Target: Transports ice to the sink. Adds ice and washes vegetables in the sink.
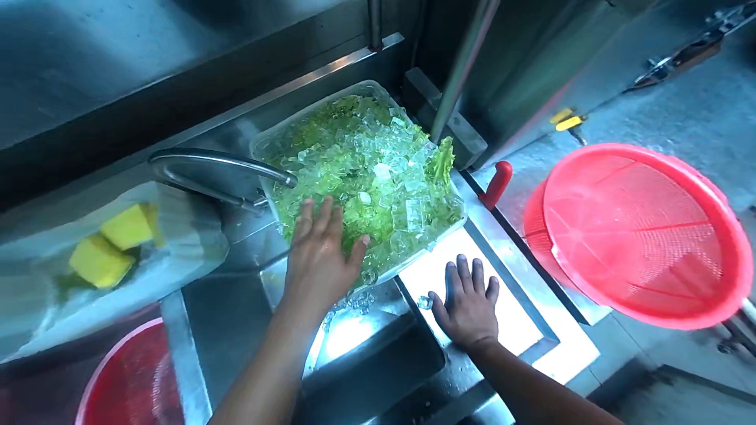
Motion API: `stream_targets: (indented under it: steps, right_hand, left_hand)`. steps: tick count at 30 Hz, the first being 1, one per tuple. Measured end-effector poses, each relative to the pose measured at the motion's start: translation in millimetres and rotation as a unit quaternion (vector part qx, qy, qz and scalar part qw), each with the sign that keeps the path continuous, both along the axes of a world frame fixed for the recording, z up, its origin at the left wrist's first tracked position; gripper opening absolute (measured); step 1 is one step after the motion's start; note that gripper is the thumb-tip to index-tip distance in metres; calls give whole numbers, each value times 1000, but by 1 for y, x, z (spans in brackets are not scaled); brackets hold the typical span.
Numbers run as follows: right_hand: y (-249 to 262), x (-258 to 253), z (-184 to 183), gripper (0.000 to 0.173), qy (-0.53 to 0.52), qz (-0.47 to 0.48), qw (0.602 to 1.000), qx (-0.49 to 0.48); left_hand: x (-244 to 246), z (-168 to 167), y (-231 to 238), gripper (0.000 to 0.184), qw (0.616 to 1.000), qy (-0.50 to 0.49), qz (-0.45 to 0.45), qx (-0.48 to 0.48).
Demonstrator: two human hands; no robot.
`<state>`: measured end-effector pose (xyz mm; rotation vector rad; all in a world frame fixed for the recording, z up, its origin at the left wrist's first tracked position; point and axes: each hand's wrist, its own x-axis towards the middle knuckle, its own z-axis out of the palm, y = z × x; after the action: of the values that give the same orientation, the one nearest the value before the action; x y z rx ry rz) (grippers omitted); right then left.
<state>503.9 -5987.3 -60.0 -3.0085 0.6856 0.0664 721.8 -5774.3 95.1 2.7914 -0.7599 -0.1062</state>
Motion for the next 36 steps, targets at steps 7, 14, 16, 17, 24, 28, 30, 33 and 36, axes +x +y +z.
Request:
stream_targets:
  steps: [7,14,16,17,24,28,30,33,36]
  right_hand:
    - [1,1,2,86,3,-1,1000,7]
    - [2,1,4,87,1,-3,1000,8]
    - [1,2,4,87,2,-5,1000,6]
    - [2,0,3,87,2,-8,1000,7]
    - [2,-2,3,86,1,-6,1000,21]
    - [1,-4,0,87,-8,-1,999,34]
    - [-1,-6,-4,86,-18,2,999,42]
    - [-3,-5,-1,77,-36,1,997,72]
    - [-6,-13,-4,74,-116,42,986,112]
  left_hand:
    - [44,-2,-34,68,967,222,22,125]
    - [79,13,-37,52,925,355,-83,103]
    - [63,39,-31,59,938,333,-32,95]
    - [49,50,-24,56,955,285,-4,79]
    - [-37,6,7,93,990,17,124,-59]
    - [-36,-18,-14,92,992,19,125,11]
    - [-23,-24,-24,88,994,40,104,22]
    - [-14,-13,-26,81,990,112,81,0]
    - [-40,7,4,58,984,28,104,-141]
